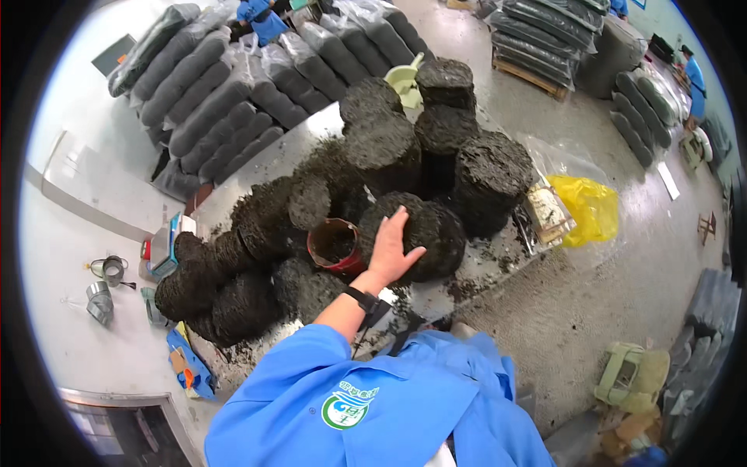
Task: Inspecting and organizing compressed tea cakes on a table.
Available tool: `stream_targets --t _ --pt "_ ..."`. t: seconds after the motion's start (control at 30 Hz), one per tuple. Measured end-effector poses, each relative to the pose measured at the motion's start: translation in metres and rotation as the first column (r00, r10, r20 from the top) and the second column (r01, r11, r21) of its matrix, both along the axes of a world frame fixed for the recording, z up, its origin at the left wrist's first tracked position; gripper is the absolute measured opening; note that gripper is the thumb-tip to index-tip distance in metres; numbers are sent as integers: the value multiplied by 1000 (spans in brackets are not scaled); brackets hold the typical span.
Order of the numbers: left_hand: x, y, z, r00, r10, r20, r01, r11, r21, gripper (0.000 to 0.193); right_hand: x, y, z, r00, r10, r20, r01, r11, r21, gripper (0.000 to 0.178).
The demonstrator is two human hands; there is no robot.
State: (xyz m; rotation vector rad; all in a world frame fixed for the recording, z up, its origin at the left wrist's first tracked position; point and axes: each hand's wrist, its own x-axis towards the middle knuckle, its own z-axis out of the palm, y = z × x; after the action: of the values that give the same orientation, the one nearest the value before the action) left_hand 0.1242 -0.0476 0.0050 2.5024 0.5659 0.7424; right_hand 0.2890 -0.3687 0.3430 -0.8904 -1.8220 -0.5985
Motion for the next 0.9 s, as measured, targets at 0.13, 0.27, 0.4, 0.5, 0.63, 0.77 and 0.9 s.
stream_targets --t 0.13,0.27,0.4,0.5,0.63,0.77,0.9 --pt "6 -3 8 985 104 -141 -93 993 79 74 77 -25 -40 946 -203 -252 228 971 74 27" --pt "17 -24 15 942 237 -236 -173 949 263 70 141 13 -215 427 -641 -638 114 738 -665 26" --pt "19 -40 16 887 314 -340 -223 933 281 68 84 92 -483 42 -830 -555 -621 414 -665 39" --pt "12 -46 11 884 309 -352 -221 938 268 73 57 139 -604 150 -909 -390 -350 320 -880 50" --pt "-6 -48 8 908 277 -315 -216 952 217 89 47 175 -610 -468 -784 -408 -641 619 -454 80" --pt "-29 -40 12 914 236 -331 -178 964 198 88 51 173 -568 -426 -772 -473 -784 575 -233 98" --pt "-47 -26 18 936 147 -320 -123 988 96 87 47 166 -575 -546 -706 -451 -721 670 -176 73"
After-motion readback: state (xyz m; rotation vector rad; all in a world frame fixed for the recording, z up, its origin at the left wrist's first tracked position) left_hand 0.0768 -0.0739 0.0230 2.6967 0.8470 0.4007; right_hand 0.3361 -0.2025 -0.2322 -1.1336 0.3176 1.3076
